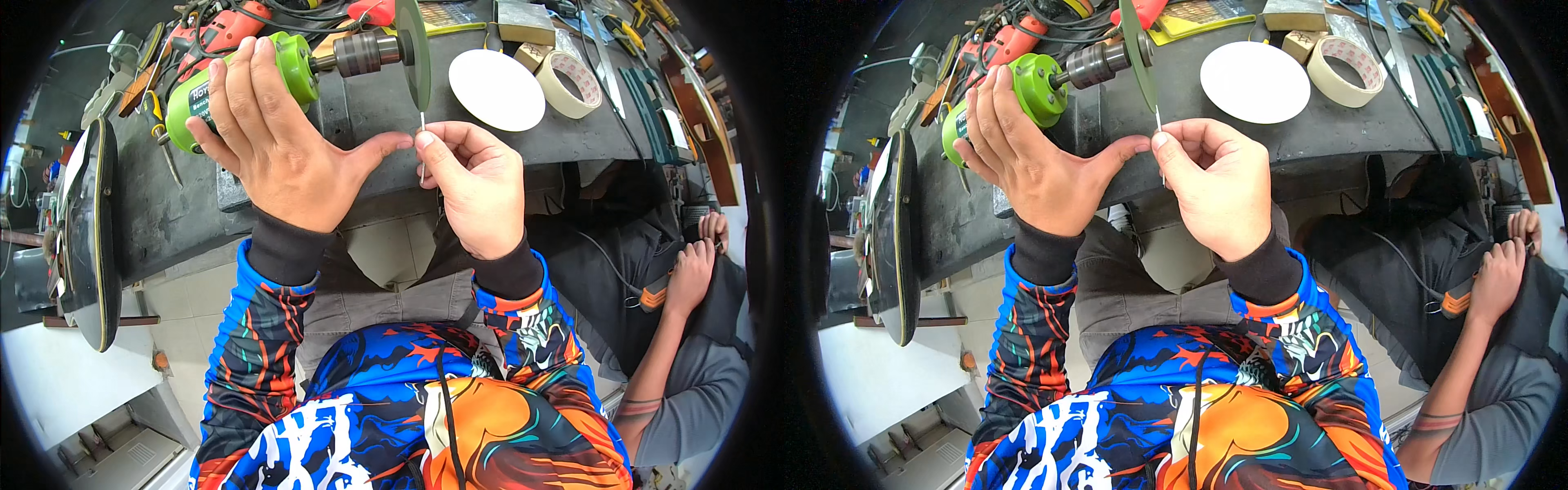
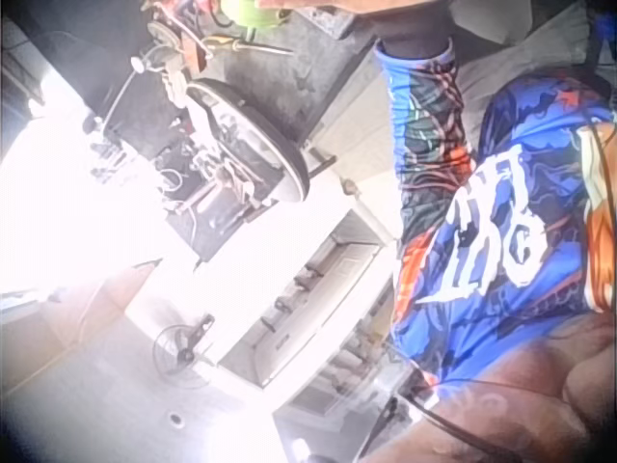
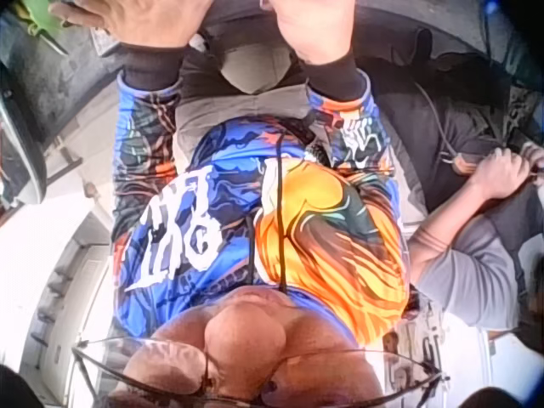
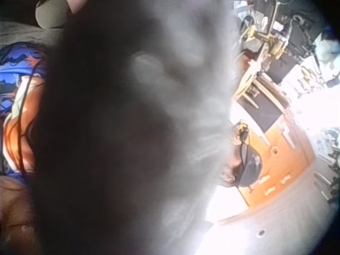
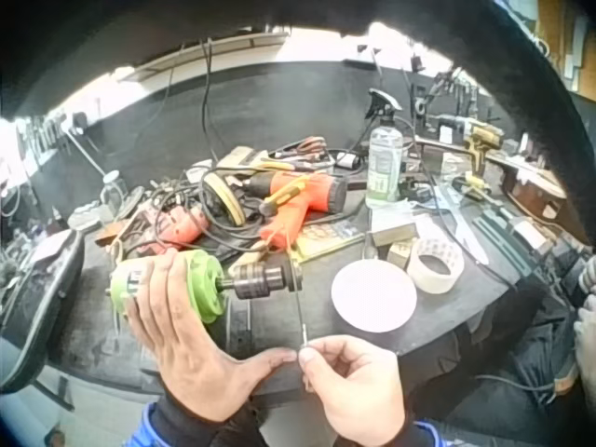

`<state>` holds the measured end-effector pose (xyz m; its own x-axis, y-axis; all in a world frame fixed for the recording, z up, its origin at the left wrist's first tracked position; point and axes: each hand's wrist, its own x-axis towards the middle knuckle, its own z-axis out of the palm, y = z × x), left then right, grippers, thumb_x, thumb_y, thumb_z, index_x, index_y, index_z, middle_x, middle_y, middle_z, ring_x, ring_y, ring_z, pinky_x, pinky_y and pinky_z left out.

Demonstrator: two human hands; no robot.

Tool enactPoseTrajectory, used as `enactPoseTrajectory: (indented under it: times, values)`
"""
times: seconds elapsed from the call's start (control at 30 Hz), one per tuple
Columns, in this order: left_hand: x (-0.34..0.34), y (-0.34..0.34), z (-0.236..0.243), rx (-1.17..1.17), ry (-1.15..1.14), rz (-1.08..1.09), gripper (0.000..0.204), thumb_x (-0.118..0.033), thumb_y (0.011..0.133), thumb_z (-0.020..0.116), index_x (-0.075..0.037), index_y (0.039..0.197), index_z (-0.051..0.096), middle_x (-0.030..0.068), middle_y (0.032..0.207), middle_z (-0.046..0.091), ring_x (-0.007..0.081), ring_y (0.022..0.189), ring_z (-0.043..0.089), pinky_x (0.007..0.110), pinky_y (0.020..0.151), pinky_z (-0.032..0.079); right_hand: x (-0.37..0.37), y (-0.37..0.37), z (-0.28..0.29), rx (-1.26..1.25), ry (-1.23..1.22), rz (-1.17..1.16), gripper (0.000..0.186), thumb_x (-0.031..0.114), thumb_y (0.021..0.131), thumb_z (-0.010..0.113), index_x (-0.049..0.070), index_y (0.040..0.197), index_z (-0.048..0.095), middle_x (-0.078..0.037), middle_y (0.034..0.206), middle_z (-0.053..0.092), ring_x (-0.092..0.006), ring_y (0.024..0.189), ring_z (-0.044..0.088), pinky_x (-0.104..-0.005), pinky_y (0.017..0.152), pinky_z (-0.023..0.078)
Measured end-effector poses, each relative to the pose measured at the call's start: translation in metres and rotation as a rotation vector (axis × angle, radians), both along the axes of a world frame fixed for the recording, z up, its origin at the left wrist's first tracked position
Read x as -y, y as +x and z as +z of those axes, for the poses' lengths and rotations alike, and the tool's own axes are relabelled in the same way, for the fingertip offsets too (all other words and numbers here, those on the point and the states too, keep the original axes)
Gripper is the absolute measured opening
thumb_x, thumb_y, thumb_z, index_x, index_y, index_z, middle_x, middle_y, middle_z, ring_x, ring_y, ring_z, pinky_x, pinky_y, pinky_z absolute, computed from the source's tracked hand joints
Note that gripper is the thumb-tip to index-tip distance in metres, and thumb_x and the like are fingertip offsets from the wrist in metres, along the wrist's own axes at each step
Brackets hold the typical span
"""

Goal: The person uses a bench grinder to sharpen a small metal rod, holding it against the spinning wheel with both hands. They periodically inspect the rod and rub it against a sanding block before returning to the grinder to continue the sharpening process.

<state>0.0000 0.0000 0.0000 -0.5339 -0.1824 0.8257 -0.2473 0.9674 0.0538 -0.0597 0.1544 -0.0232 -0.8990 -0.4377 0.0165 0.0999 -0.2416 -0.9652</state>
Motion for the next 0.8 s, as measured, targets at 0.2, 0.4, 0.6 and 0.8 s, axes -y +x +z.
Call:
enactPoseTrajectory:
  times: [0.2,0.4,0.6,0.8]
  values:
    - [0.0002,0.0006,0.0001,0.004,-0.007,0.001,0.126,-0.066,0.05,0.082,0.002,0.143,0.03,0.0165,0.143,0.038,0.0356,0.137,0.03,0.053,0.111,0.019,0.0006,0.0002,0.0013,0.003,0.018,0.007,0.017,0.01,0.09,0.066,-0.006,0.096,0.067,0.0,0.07,0.062,-0.0031,0.06,0.053,-0.0185,0.054,0.042]
    - [-0.001,-0.0006,-0.0006,0.0,0.001,-0.003,0.126,-0.066,0.05,0.082,0.001,0.143,0.03,0.0163,0.143,0.037,0.0355,0.137,0.03,0.053,0.111,0.018,-0.0011,-0.0026,0.0021,-0.007,0.036,0.011,0.018,0.011,0.09,0.066,-0.006,0.096,0.067,0.0,0.07,0.062,-0.0036,0.059,0.054,-0.0187,0.054,0.042]
    - [0.0001,-0.0005,-0.0007,-0.003,-0.001,-0.003,0.126,-0.067,0.05,0.082,0.001,0.143,0.03,0.0158,0.143,0.037,0.0354,0.137,0.03,0.053,0.111,0.019,0.0,-0.0025,0.0031,0.008,0.036,0.015,0.018,0.011,0.09,0.066,-0.006,0.096,0.067,-0.001,0.07,0.062,-0.0037,0.059,0.054,-0.0185,0.054,0.043]
    - [0.0,-0.0003,-0.0002,0.001,-0.005,0.007,0.127,-0.068,0.05,0.082,0.001,0.143,0.029,0.0152,0.143,0.038,0.0351,0.137,0.03,0.052,0.111,0.019,0.0006,-0.0027,0.0026,0.005,0.038,0.014,0.018,0.011,0.09,0.066,-0.006,0.096,0.067,0.0,0.069,0.062,-0.0038,0.058,0.054,-0.0186,0.053,0.043]
